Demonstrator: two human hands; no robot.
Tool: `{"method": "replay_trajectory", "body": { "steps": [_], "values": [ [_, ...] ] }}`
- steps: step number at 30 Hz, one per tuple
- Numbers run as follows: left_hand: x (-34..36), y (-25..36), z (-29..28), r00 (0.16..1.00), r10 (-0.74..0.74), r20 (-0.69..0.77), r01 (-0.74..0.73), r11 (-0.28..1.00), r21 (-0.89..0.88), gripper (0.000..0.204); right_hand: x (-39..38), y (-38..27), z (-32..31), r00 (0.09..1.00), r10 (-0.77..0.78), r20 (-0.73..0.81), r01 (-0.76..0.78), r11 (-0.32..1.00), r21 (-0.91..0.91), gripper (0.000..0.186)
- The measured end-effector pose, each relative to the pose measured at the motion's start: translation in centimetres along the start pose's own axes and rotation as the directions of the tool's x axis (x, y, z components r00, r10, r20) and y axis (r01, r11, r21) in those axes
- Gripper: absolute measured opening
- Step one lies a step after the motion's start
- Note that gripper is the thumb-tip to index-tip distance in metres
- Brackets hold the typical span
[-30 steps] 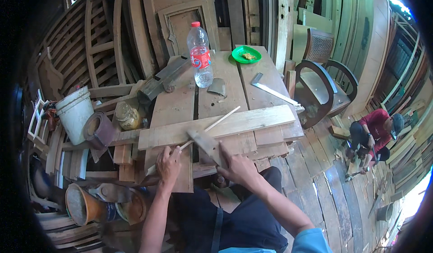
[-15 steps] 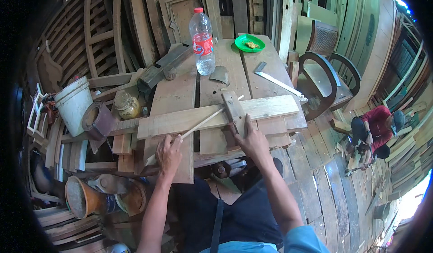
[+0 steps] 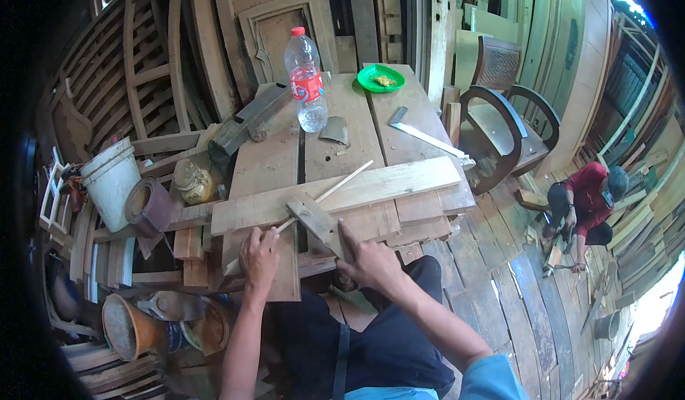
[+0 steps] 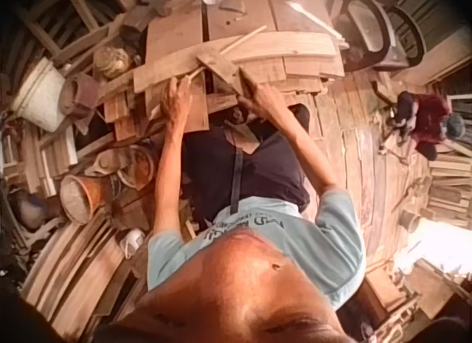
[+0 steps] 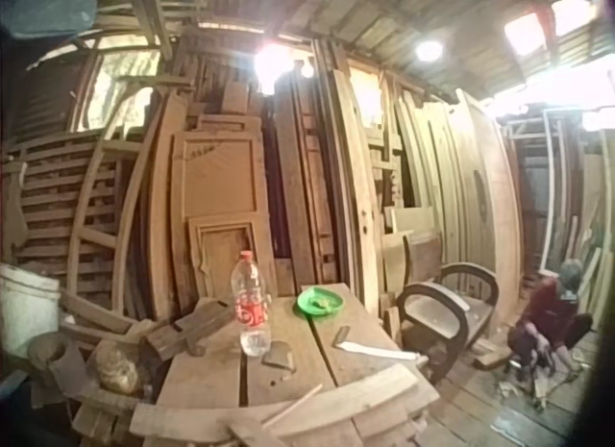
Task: Shaping a piece of wood using a hand plane.
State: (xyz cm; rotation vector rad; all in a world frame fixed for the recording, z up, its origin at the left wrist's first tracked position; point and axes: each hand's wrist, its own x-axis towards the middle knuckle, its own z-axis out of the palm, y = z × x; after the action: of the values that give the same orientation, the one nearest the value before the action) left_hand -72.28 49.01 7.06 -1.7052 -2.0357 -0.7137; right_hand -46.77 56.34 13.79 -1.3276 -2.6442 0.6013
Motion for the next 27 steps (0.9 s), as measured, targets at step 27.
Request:
{"method": "replay_trajectory", "body": {
  "steps": [27],
  "values": [
    [0.0, 0.2, 0.2, 0.999, -0.028, 0.015, 0.029, 0.999, -0.036, 0.017, 1.5, 1.7, 0.9, 0.968, 0.174, -0.178, -0.146, 0.976, 0.161, 0.081]
  ]
}}
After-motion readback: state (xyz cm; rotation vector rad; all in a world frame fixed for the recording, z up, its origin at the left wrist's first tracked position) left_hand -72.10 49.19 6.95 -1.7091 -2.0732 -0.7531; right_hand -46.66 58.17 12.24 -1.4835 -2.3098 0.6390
